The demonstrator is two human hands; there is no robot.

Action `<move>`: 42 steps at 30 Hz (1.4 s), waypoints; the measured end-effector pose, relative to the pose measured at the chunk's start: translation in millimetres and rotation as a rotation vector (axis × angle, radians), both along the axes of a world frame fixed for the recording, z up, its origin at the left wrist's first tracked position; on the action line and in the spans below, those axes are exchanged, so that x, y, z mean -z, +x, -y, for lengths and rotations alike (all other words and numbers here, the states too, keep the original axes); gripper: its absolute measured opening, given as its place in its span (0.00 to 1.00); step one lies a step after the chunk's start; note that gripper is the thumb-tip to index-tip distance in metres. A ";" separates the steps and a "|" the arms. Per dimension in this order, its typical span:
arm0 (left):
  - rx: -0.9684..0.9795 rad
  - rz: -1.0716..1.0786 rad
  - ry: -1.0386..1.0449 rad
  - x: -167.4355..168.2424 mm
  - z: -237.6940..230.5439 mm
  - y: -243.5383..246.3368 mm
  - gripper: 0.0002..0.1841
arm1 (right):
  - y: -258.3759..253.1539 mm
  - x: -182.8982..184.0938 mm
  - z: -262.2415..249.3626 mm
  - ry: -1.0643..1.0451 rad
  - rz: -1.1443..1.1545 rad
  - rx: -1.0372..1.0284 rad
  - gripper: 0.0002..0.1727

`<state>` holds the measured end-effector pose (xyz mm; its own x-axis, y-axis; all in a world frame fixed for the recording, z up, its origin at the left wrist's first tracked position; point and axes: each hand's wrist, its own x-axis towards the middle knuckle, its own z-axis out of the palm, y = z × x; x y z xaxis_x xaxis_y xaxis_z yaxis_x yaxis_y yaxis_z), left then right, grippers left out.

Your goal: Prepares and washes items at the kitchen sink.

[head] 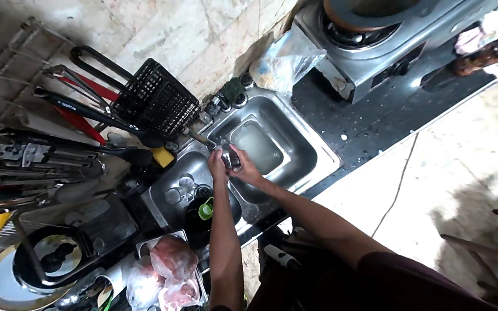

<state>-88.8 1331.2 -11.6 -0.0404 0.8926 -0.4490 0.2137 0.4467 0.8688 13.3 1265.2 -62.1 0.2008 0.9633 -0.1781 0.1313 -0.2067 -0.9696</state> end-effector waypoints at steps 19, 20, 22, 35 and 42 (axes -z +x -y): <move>0.263 0.044 0.010 4.8 0.5 -17.8 0.23 | -2.1 -10.8 -12.8 0.027 0.027 0.019 0.54; 0.261 0.044 0.023 5.6 1.0 -17.7 0.22 | -0.5 -11.7 -13.1 0.010 0.027 0.025 0.52; 0.268 0.038 0.062 7.4 2.2 -19.2 0.20 | 2.7 -13.5 -13.3 -0.003 0.026 0.043 0.46; 0.329 0.003 0.262 12.6 9.2 -25.7 0.18 | 33.8 -38.4 -52.3 -0.214 -0.234 0.064 0.24; 0.355 -0.086 0.289 4.4 9.2 -26.7 0.17 | 38.1 -41.4 -66.6 -0.391 -0.478 0.048 0.29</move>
<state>-115.5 1322.1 -16.0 0.2642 0.9459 -0.1881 0.3860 0.0750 0.9194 51.3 1331.7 -20.7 0.0528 0.8003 -0.5972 -0.3168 -0.5537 -0.7701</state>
